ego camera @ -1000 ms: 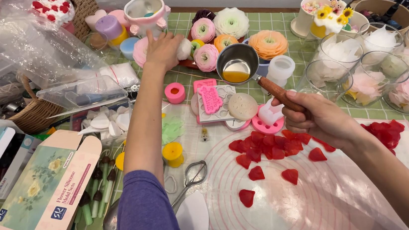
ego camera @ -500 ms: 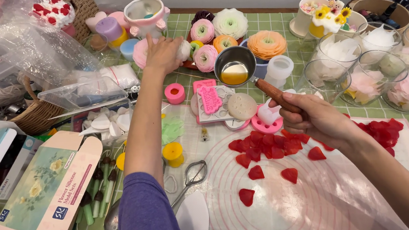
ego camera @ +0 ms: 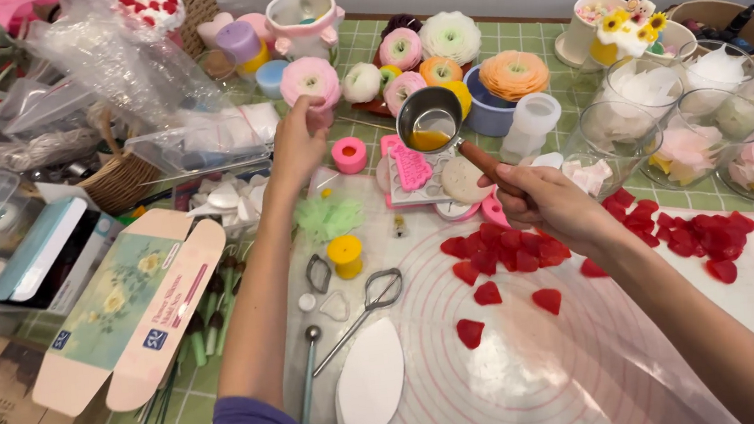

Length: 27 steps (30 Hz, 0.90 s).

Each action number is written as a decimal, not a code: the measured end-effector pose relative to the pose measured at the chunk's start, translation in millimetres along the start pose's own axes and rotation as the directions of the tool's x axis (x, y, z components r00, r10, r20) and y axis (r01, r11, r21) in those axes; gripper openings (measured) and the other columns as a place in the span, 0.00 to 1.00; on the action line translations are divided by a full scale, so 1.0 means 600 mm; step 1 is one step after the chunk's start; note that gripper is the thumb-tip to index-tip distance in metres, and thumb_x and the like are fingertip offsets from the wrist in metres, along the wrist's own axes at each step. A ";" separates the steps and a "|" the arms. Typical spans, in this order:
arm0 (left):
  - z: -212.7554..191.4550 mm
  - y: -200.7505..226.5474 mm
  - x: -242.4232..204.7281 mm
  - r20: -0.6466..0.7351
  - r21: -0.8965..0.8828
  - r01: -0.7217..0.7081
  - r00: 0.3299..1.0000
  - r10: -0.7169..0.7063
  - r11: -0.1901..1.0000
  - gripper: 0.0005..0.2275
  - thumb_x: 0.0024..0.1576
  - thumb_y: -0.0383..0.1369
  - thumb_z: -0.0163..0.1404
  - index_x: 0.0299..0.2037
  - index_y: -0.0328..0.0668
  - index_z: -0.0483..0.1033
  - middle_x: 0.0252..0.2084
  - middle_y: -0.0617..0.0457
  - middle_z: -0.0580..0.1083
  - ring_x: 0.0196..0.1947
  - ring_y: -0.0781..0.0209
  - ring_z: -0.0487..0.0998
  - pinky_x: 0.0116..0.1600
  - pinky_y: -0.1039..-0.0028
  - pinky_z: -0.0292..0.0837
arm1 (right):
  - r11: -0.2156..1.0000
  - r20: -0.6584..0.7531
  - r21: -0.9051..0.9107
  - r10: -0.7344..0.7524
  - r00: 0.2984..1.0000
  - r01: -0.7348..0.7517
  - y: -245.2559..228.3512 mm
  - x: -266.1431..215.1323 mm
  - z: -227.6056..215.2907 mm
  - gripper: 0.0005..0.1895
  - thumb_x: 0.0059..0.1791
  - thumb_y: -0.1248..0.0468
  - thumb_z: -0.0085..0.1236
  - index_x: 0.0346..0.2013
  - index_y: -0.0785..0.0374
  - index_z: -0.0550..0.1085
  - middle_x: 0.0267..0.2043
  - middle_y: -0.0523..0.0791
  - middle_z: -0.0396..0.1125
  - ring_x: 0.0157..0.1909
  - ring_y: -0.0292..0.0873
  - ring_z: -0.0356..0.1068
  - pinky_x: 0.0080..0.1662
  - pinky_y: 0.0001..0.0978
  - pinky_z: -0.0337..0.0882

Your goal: Crafting decorative candles by preparing wax, using molds, and adding colors.

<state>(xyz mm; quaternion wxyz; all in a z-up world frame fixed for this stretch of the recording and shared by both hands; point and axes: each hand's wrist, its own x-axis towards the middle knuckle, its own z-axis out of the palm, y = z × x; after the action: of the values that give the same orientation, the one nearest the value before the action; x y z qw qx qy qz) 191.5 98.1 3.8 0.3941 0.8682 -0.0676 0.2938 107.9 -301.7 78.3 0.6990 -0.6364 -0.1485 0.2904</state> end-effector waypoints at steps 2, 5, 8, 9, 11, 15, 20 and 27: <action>-0.021 0.013 -0.018 0.020 -0.050 0.074 0.997 -0.073 0.996 0.19 0.51 0.19 0.56 0.53 0.39 0.73 0.38 0.47 0.80 0.40 0.53 0.82 0.47 0.67 0.76 | 0.999 -0.013 -0.040 0.010 1.000 -0.011 0.005 0.009 0.016 0.19 0.59 0.56 0.39 0.48 0.69 0.70 0.21 0.36 0.47 0.21 0.32 0.45 0.25 0.27 0.49; -0.052 0.035 -0.035 0.038 -0.158 0.151 0.988 -0.147 0.976 0.17 0.52 0.20 0.57 0.52 0.40 0.75 0.38 0.50 0.80 0.38 0.61 0.81 0.46 0.71 0.76 | 0.997 -0.036 -0.070 0.014 0.999 -0.016 0.012 0.027 0.042 0.18 0.59 0.55 0.40 0.47 0.68 0.71 0.21 0.36 0.48 0.21 0.32 0.44 0.25 0.27 0.49; -0.077 0.056 -0.059 0.014 -0.295 0.157 0.987 -0.160 0.942 0.13 0.55 0.21 0.56 0.51 0.39 0.76 0.39 0.52 0.80 0.37 0.66 0.79 0.45 0.75 0.75 | 0.997 -0.049 -0.075 0.016 0.999 -0.019 0.021 0.049 0.069 0.18 0.59 0.55 0.41 0.47 0.67 0.71 0.21 0.35 0.50 0.21 0.32 0.45 0.26 0.26 0.49; -0.081 0.063 -0.067 -0.006 -0.374 0.152 0.986 -0.166 0.915 0.11 0.57 0.22 0.55 0.50 0.37 0.76 0.39 0.53 0.79 0.37 0.68 0.78 0.45 0.76 0.75 | 0.995 -0.057 -0.092 0.018 0.998 -0.023 0.023 0.056 0.076 0.18 0.59 0.54 0.41 0.47 0.66 0.71 0.22 0.35 0.51 0.22 0.31 0.45 0.26 0.26 0.49; -0.091 0.078 -0.081 -0.004 -0.402 0.164 0.984 -0.181 0.901 0.11 0.57 0.22 0.56 0.50 0.37 0.77 0.39 0.53 0.79 0.37 0.69 0.77 0.44 0.77 0.74 | 0.994 -0.061 -0.108 -0.008 0.998 0.002 0.044 0.082 0.076 0.18 0.59 0.54 0.41 0.46 0.66 0.71 0.22 0.35 0.51 0.22 0.31 0.46 0.27 0.26 0.50; -0.101 0.077 -0.091 -0.005 -0.477 0.174 0.980 -0.200 0.862 0.10 0.59 0.21 0.53 0.50 0.35 0.76 0.38 0.52 0.79 0.38 0.69 0.78 0.45 0.78 0.73 | 0.987 -0.001 -0.119 -0.105 0.994 0.104 0.053 0.114 0.090 0.15 0.58 0.55 0.44 0.41 0.63 0.70 0.22 0.36 0.52 0.22 0.31 0.47 0.26 0.26 0.51; -0.092 0.042 -0.090 0.001 -0.543 0.219 0.966 -0.260 0.810 0.10 0.59 0.21 0.51 0.49 0.34 0.76 0.39 0.51 0.80 0.37 0.68 0.80 0.45 0.79 0.76 | 0.959 -0.111 -0.279 -0.085 0.990 0.051 0.063 0.145 0.095 0.17 0.58 0.53 0.47 0.31 0.62 0.65 0.24 0.37 0.57 0.23 0.32 0.53 0.27 0.27 0.56; -0.074 0.044 -0.084 0.032 -0.573 0.188 0.978 -0.207 0.798 0.09 0.59 0.21 0.51 0.49 0.34 0.76 0.39 0.51 0.79 0.39 0.68 0.81 0.43 0.78 0.78 | 0.915 -0.151 -0.401 -0.118 0.981 0.048 0.067 0.165 0.101 0.16 0.57 0.53 0.49 0.31 0.61 0.67 0.25 0.37 0.58 0.23 0.31 0.54 0.26 0.26 0.56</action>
<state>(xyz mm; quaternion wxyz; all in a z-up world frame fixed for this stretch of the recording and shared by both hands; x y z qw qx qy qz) 120.7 106.5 15.7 0.6659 0.7071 -0.0554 0.2313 142.2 -192.9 31.7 0.5779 -0.7802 -0.1702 0.1683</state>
